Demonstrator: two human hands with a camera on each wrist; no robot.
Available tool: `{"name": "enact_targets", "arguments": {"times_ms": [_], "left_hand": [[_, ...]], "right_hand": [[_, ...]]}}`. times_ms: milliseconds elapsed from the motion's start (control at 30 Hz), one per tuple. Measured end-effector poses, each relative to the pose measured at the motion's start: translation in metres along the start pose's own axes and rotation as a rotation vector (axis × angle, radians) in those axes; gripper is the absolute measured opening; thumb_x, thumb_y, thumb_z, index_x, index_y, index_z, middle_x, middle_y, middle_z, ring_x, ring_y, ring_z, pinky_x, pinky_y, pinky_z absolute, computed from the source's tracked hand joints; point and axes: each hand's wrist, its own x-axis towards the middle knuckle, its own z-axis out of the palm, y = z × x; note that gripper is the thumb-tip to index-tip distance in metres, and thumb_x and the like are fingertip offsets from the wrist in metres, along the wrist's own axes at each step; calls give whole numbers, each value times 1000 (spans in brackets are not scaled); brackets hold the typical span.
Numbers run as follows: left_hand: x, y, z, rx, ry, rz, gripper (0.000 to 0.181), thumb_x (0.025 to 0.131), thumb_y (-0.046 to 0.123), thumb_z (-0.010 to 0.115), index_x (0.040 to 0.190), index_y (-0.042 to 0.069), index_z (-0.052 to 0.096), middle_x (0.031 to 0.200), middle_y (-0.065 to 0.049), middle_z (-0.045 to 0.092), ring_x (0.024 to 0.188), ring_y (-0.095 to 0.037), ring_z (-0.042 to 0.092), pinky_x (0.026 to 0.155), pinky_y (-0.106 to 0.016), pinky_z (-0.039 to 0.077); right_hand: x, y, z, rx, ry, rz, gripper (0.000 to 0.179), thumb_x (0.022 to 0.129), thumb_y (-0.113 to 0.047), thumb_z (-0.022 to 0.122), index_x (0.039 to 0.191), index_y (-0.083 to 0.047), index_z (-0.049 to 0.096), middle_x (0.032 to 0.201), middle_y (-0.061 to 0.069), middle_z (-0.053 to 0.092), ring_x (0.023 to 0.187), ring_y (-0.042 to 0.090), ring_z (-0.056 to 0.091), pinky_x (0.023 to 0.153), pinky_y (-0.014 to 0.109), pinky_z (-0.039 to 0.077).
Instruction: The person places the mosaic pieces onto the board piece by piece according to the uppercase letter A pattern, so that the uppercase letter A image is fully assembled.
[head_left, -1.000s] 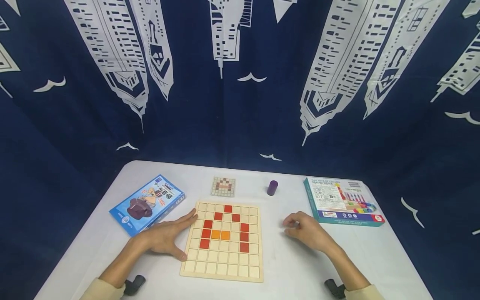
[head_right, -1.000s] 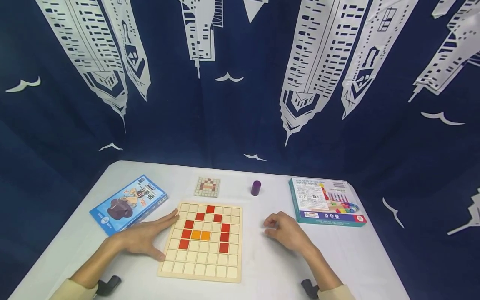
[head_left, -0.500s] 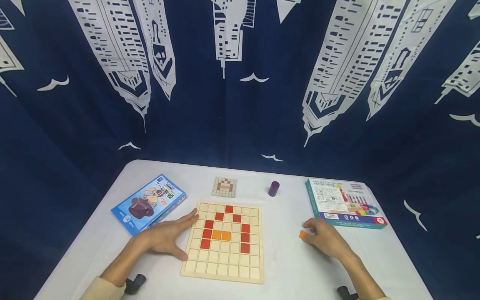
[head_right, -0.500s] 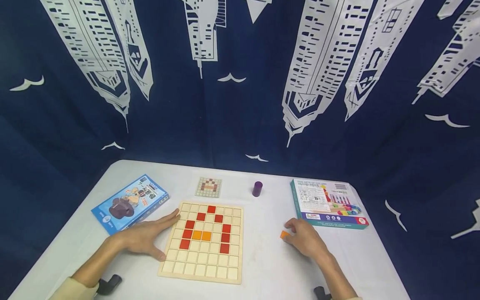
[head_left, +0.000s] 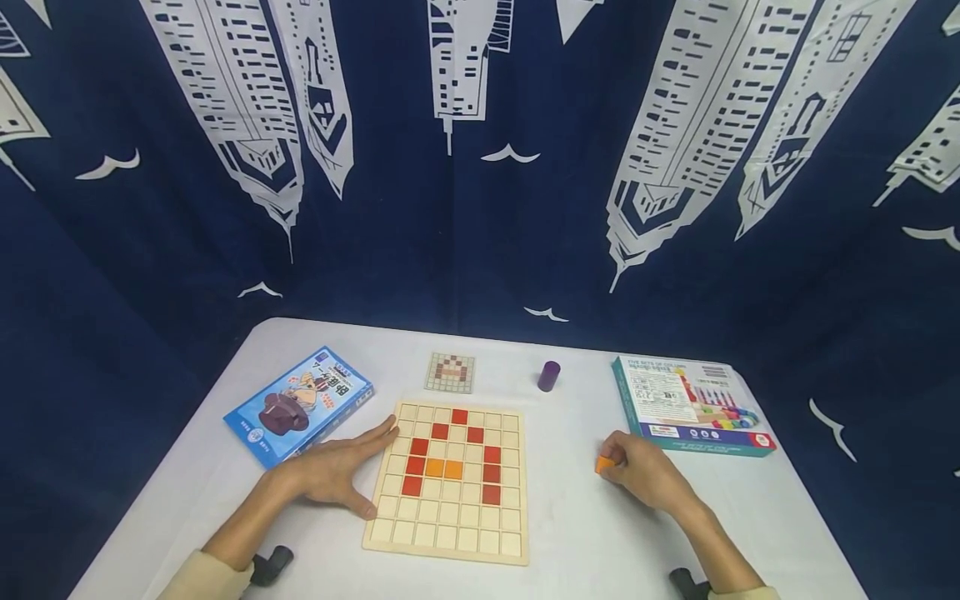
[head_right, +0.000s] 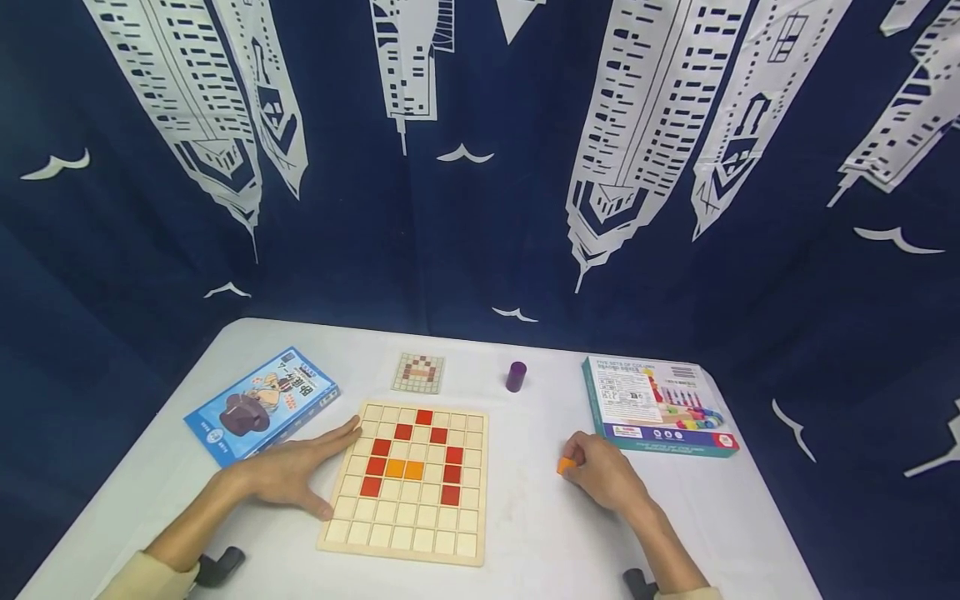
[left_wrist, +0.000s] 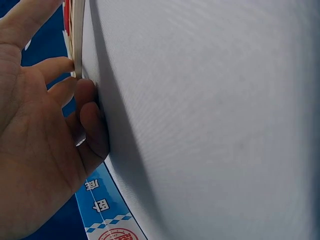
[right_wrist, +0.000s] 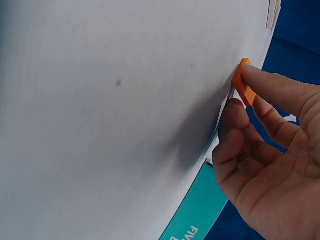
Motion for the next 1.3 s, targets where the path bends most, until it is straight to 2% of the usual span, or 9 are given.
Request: {"name": "enact_targets", "arguments": {"times_ms": [167,433,600,800,967,1167,1300], "left_hand": [[0,0,-1,5,1,6,123,61,57,90,161,23,26,170,2,12,150,-36,29,112,-63,35],[-2,2,-1,0,-4,10,124,61,59,89,161,22,26,169,0,13,150,-37,27,113,-63,33],[-2,4,-2,-4,-3,18,124,61,58,89,161,20,26,169,-1,13,151,-36,27,113,-63,33],[-3,5,-3,-15,-1,23,123,62,55,90,161,18,27,169,-3,13,151,-37,26,113,-64,32],[-4,5,-3,-17,0,23,123,61,55,90,161,18,27,169,-3,13,150,-38,26,113,-65,31],[-4,3,-2,-18,3,25,124,61,55,90,161,17,28,169,-4,13,151,-38,25,113,-64,31],[-3,1,-1,-9,7,26,124,60,57,89,161,18,28,169,-3,13,151,-37,25,114,-64,31]], "right_hand": [[3,-2,2,6,10,-1,20,84,-7,77,98,-13,65,85,-2,61,77,15,54,67,28,46],[7,-7,9,105,0,-22,14,88,-10,74,98,-13,66,87,-2,62,80,15,55,68,27,46],[11,-18,14,162,-4,0,12,88,-12,74,98,-14,66,87,-1,63,79,16,55,66,28,47],[12,-41,23,289,-46,0,13,88,-9,74,99,-10,67,83,2,64,71,17,62,60,28,54],[17,-63,33,348,-104,-55,13,89,-7,73,100,-8,66,83,3,64,71,18,66,63,31,58],[25,-92,45,382,-199,-162,10,90,-4,69,99,-7,66,84,5,63,72,21,68,64,35,60],[28,-110,54,350,-242,-238,10,89,-4,70,98,-8,66,83,3,63,71,19,66,64,33,57]]}}
